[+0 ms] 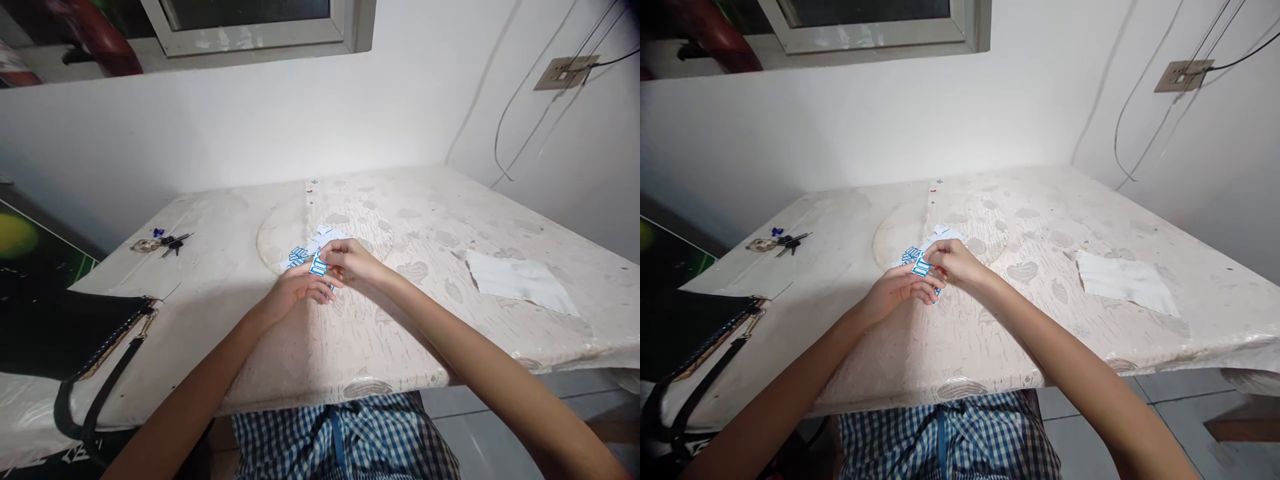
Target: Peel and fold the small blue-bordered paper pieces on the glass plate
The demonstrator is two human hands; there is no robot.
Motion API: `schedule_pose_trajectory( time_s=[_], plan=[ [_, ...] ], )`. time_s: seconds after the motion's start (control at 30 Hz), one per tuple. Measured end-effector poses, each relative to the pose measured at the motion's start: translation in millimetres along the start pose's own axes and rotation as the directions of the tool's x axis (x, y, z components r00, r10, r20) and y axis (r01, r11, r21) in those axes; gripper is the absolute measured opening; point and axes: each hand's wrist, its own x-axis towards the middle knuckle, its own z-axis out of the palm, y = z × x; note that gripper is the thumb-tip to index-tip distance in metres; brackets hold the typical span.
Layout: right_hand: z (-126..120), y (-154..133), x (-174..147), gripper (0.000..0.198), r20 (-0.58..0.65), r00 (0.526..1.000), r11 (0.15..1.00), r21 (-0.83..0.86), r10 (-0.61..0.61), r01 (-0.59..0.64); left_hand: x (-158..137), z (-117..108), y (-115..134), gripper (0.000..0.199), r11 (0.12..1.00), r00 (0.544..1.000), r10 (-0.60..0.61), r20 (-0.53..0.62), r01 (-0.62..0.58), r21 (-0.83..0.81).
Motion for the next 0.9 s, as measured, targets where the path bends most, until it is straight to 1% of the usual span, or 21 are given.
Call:
schedule_pose_trajectory(
  time_s=[0.07, 0.2, 0.37, 0.47, 0.57, 0.63, 0.73, 0.8, 0.87, 0.9],
  plan=[
    [-0.5, 3.3, 0.2, 0.004, 0.011, 1.0, 1.0, 0.022, -0.004, 0.004, -0.1, -0.7, -0.6, 0.025, 1.0, 1.0, -0.004, 0.001, 0.004, 0.013],
    [-1.1, 6.5, -1.5, 0.008, 0.029, 0.999, 1.0, 0.014, -0.015, 0.014, 0.5, -1.7, -1.5, 0.028, 0.999, 1.0, -0.019, 0.004, 0.019, 0.027],
    [-0.9, 6.3, -5.3, 0.012, 0.028, 0.999, 0.999, 0.015, -0.031, 0.031, 2.3, -4.6, -3.1, 0.03, 0.999, 0.998, -0.038, 0.048, 0.036, 0.039],
    [-1.0, 4.7, -7.2, 0.013, 0.037, 0.998, 0.998, -0.021, -0.054, 0.055, 2.7, -5.4, -3.4, 0.029, 0.998, 0.998, -0.043, 0.055, 0.041, 0.043],
    [0.1, 4.1, -8.9, 0.013, 0.021, 0.996, 0.988, -0.122, -0.088, 0.09, 2.9, -3.4, -3.1, 0.026, 0.998, 0.998, -0.053, 0.034, 0.052, 0.042],
    [1.8, 5.4, -10.0, 0.012, 0.001, 0.988, 0.957, -0.247, -0.154, 0.149, 3.4, -0.6, -3.0, 0.026, 0.997, 0.998, -0.063, -0.013, 0.064, 0.048],
    [2.5, 7.6, -10.2, 0.009, 0.023, 0.96, 0.854, -0.451, -0.279, 0.259, 5.0, 4.3, -2.7, 0.026, 0.99, 0.987, -0.092, -0.131, 0.104, 0.09],
    [-2.3, 6.7, -8.7, 0.01, 0.031, 0.942, 0.788, -0.539, -0.333, 0.296, 6.1, 6.3, -2.0, 0.026, 0.985, 0.97, -0.096, -0.226, 0.125, 0.121],
    [-13.5, 3.6, -5.6, 0.017, -0.048, 0.916, 0.726, -0.627, -0.398, 0.283, 6.6, 6.6, -0.7, 0.027, 0.982, 0.944, -0.067, -0.323, 0.119, 0.144],
    [-21.1, 1.7, -3.7, 0.021, -0.122, 0.891, 0.687, -0.685, -0.438, 0.244, 6.7, 6.1, 0.1, 0.028, 0.982, 0.928, -0.044, -0.37, 0.107, 0.153]
  ],
)
